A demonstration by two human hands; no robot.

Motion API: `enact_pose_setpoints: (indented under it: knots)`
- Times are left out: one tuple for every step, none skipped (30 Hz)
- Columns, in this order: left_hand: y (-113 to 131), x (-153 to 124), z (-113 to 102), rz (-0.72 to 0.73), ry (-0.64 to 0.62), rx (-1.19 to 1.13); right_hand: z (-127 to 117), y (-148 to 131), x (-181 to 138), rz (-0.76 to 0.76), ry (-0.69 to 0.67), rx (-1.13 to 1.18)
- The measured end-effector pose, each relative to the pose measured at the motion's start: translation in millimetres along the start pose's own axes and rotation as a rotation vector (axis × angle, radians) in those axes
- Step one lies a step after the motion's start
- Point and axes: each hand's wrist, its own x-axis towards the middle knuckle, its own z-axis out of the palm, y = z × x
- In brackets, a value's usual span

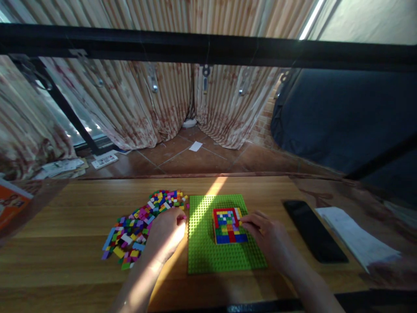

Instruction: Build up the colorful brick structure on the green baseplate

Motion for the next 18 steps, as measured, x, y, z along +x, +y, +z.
enact_pose_setpoints:
  knots:
    - [-0.6,0.3,0.9,0.0,0.0,0.015,0.7,-0.1,0.5,0.002,0.009,-0.011]
    - [-1.4,0.6,1.7,0.0,0.0,0.027,1.4,-0.1,0.8,0.004,0.015,-0.019]
    - [-2.0,0.7,2.2,-0.002,0.001,0.035,2.0,0.1,1.0,0.005,0.022,-0.025]
    - [-2.6,0.9,2.5,-0.002,0.001,0.04,2.7,0.3,1.2,0.002,0.025,-0.028]
    - [-2.8,1.0,2.5,-0.001,0.005,0.043,3.4,0.5,1.1,-0.003,0.025,-0.027]
    - [-2.7,1.0,2.0,-0.002,0.006,0.044,4.0,0.7,1.0,-0.007,0.025,-0.023]
    - [-2.2,0.9,1.2,-0.004,0.005,0.046,4.6,0.9,0.7,-0.009,0.026,-0.017]
    - [-1.2,0.6,0.1,-0.007,0.001,0.049,5.0,1.0,0.4,-0.006,0.026,-0.011]
    - [0.1,0.3,-1.4,-0.011,-0.003,0.053,5.2,1.0,0.0,0.0,0.026,-0.005]
    - [1.7,-0.2,-3.1,-0.016,-0.009,0.057,5.3,0.8,-0.3,0.006,0.025,0.0]
    - [3.5,-0.8,-4.8,-0.021,-0.015,0.056,5.2,0.5,-0.6,0.01,0.025,0.004]
    - [5.2,-1.4,-6.5,-0.026,-0.02,0.052,4.9,0.0,-0.8,0.014,0.026,0.004]
    - [6.9,-2.0,-8.1,-0.03,-0.022,0.045,4.4,-0.6,-1.0,0.014,0.028,0.002]
    - [8.3,-2.6,-9.4,-0.037,-0.026,0.037,3.9,-1.2,-1.0,0.012,0.027,0.0]
    - [9.5,-3.1,-10.3,-0.043,-0.028,0.029,3.3,-1.7,-0.9,0.011,0.024,0.0]
    - [10.4,-3.4,-11.0,-0.048,-0.03,0.025,2.7,-2.2,-0.7,0.009,0.02,0.0]
    - [10.9,-3.7,-11.4,-0.05,-0.031,0.023,2.1,-2.5,-0.6,0.007,0.014,0.001]
    - [11.2,-3.8,-11.5,-0.051,-0.031,0.023,1.5,-2.8,-0.4,0.005,0.01,0.003]
